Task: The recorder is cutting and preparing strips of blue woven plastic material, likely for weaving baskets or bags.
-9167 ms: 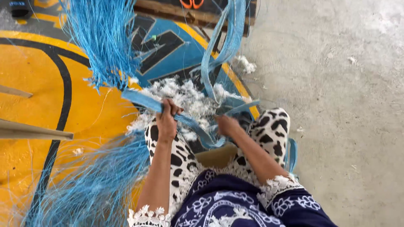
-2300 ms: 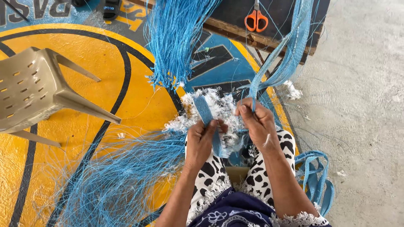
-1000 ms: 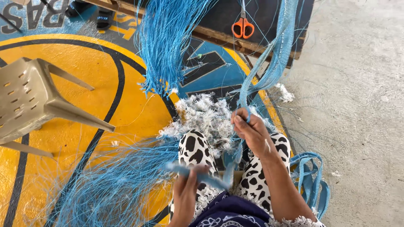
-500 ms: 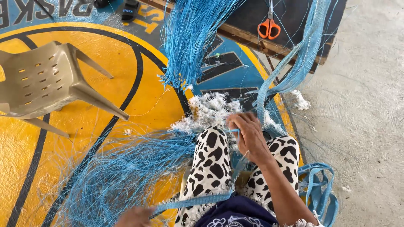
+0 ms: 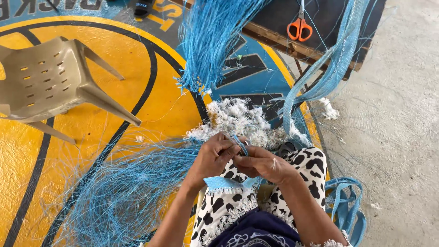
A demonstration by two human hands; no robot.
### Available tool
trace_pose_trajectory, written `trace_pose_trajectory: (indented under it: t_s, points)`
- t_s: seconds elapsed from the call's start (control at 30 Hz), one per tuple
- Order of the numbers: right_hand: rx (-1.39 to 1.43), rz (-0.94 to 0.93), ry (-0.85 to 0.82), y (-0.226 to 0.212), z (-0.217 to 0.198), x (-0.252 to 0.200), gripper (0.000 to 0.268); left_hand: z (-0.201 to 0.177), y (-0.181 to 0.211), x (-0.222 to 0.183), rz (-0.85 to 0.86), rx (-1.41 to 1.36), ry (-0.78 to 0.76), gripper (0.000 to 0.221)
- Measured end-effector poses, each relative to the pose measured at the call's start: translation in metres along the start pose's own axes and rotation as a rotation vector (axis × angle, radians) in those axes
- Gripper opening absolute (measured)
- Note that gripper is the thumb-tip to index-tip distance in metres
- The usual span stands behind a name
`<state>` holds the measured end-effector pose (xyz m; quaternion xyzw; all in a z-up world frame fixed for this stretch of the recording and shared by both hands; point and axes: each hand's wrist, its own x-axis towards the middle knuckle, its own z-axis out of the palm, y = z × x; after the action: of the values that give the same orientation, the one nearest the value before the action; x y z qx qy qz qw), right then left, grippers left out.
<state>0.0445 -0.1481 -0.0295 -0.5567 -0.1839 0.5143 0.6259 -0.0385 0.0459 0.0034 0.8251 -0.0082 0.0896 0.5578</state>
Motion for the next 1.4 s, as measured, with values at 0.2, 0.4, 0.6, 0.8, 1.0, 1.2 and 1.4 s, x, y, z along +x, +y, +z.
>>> trace_pose_trajectory:
  t_s: [0.2,0.4,0.6,0.8,1.0,1.2,1.4]
  points:
    - [0.408,0.159,-0.162,0.000,0.009,0.008,0.017,-0.011,0.002,-0.007,0.025,-0.149,-0.138,0.013]
    - [0.004,0.110,0.042,0.007,0.011,0.011,0.025,0.002,-0.007,-0.002,-0.097,0.032,-0.130,0.016]
    - [-0.532,-0.250,0.226,-0.026,0.014,-0.004,0.048,0.020,-0.023,-0.006,-0.193,-0.525,0.185,0.019]
    - [-0.687,-0.742,0.354,-0.026,0.016,-0.012,0.038,0.019,-0.010,-0.016,-0.401,-0.674,-0.008,0.018]
    - [-0.596,-0.740,0.340,-0.035,0.037,-0.010,0.039,0.023,-0.007,-0.024,-0.342,-0.614,0.011,0.022]
    - [-0.345,-0.418,-0.069,-0.011,0.016,-0.016,0.025,0.018,0.005,-0.031,-0.116,-0.356,0.157,0.015]
    - [-0.669,-0.568,0.295,0.008,0.006,-0.010,0.030,0.007,0.028,-0.049,0.119,-0.053,0.129,0.075]
